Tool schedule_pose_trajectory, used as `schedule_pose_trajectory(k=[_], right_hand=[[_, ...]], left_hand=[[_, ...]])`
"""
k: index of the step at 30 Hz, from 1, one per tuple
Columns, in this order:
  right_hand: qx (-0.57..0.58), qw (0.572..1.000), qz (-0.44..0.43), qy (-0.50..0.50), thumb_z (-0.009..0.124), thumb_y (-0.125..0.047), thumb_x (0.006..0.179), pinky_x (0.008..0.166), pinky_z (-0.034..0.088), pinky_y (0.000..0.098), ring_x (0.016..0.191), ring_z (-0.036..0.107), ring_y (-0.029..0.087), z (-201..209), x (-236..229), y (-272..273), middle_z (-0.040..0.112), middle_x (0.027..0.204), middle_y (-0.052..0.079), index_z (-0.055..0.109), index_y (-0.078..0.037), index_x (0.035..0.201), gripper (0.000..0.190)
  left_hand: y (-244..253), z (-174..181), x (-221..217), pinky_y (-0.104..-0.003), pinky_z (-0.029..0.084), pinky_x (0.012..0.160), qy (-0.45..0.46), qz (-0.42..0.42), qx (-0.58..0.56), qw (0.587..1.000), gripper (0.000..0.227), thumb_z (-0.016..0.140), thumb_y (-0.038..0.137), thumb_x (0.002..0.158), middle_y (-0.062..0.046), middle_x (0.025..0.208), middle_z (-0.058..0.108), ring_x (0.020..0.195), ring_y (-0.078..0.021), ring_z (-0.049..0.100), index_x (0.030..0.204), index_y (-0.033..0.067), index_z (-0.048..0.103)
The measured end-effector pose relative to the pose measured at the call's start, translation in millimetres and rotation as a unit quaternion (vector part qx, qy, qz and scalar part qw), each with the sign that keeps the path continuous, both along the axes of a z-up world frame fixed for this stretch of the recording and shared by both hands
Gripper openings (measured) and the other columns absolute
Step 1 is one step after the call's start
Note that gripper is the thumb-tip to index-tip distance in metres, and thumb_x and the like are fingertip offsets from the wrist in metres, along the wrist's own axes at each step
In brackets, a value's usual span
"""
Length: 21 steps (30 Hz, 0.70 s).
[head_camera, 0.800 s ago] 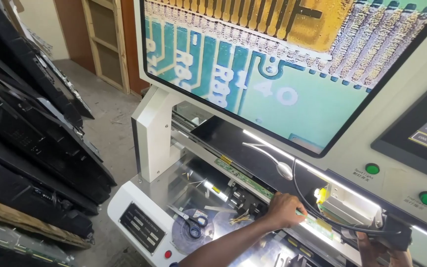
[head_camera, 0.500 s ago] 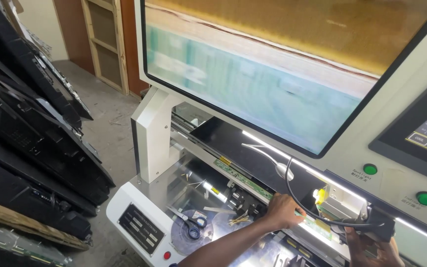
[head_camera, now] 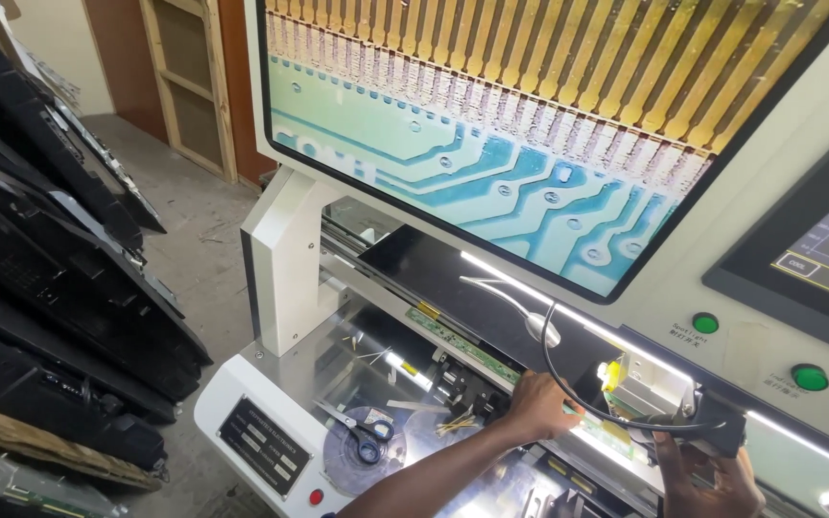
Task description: Operating a specialized bonding machine to align and attach flexible ribbon cables to a circuit board.
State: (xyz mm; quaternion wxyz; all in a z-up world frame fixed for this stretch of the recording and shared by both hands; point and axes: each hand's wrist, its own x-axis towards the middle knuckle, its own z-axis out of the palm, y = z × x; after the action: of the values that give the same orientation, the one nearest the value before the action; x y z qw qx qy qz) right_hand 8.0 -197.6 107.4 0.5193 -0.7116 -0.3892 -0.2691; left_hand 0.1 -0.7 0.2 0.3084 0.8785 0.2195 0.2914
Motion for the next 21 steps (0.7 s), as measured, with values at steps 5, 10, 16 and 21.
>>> schedule_pose_trajectory(k=[5,10,16,21], right_hand=[[-0.003,1.0,-0.007,0.005,0.078,-0.006,0.094,0.08,0.048,0.0353,0.079,0.055,0.02,0.4,-1.1,-0.1,0.062,0.091,0.011,0.073,-0.002,0.103,0.011],[0.004,1.0,0.0,0.005,0.077,-0.006,0.093,0.08,0.047,0.0341,0.079,0.054,0.02,1.0,-1.5,0.8,0.06,0.089,0.01,0.073,-0.003,0.104,0.012],[0.035,0.998,0.048,-0.018,0.077,-0.005,0.088,0.075,0.046,0.032,0.075,0.05,0.018,-8.0,13.1,8.0,0.057,0.082,0.009,0.072,-0.002,0.102,0.014],[0.003,1.0,0.013,-0.008,0.08,-0.007,0.087,0.075,0.05,0.0349,0.076,0.056,0.019,-10.7,14.5,9.8,0.064,0.09,0.012,0.074,-0.002,0.106,0.02]], left_hand=[[-0.6,1.6,-0.9,-0.041,0.043,0.091,0.008,-0.002,-0.004,1.0,0.015,0.07,0.03,0.08,0.003,0.078,0.072,0.079,-0.0196,0.066,0.091,0.0258,0.078],[-0.3,1.4,-0.3,-0.041,0.044,0.091,0.01,0.002,0.001,1.0,0.015,0.071,0.031,0.078,0.003,0.08,0.073,0.08,-0.0197,0.067,0.089,0.0267,0.079],[-3.2,9.9,-6.6,-0.042,0.042,0.096,0.014,-0.001,-0.028,1.0,0.016,0.069,0.027,0.077,0.0,0.075,0.073,0.079,-0.0217,0.068,0.09,0.0242,0.078],[-6.6,19.5,-14.2,-0.043,0.041,0.099,0.011,-0.006,-0.052,0.999,0.018,0.071,0.028,0.079,-0.001,0.089,0.075,0.09,-0.0223,0.068,0.094,0.0199,0.077]])
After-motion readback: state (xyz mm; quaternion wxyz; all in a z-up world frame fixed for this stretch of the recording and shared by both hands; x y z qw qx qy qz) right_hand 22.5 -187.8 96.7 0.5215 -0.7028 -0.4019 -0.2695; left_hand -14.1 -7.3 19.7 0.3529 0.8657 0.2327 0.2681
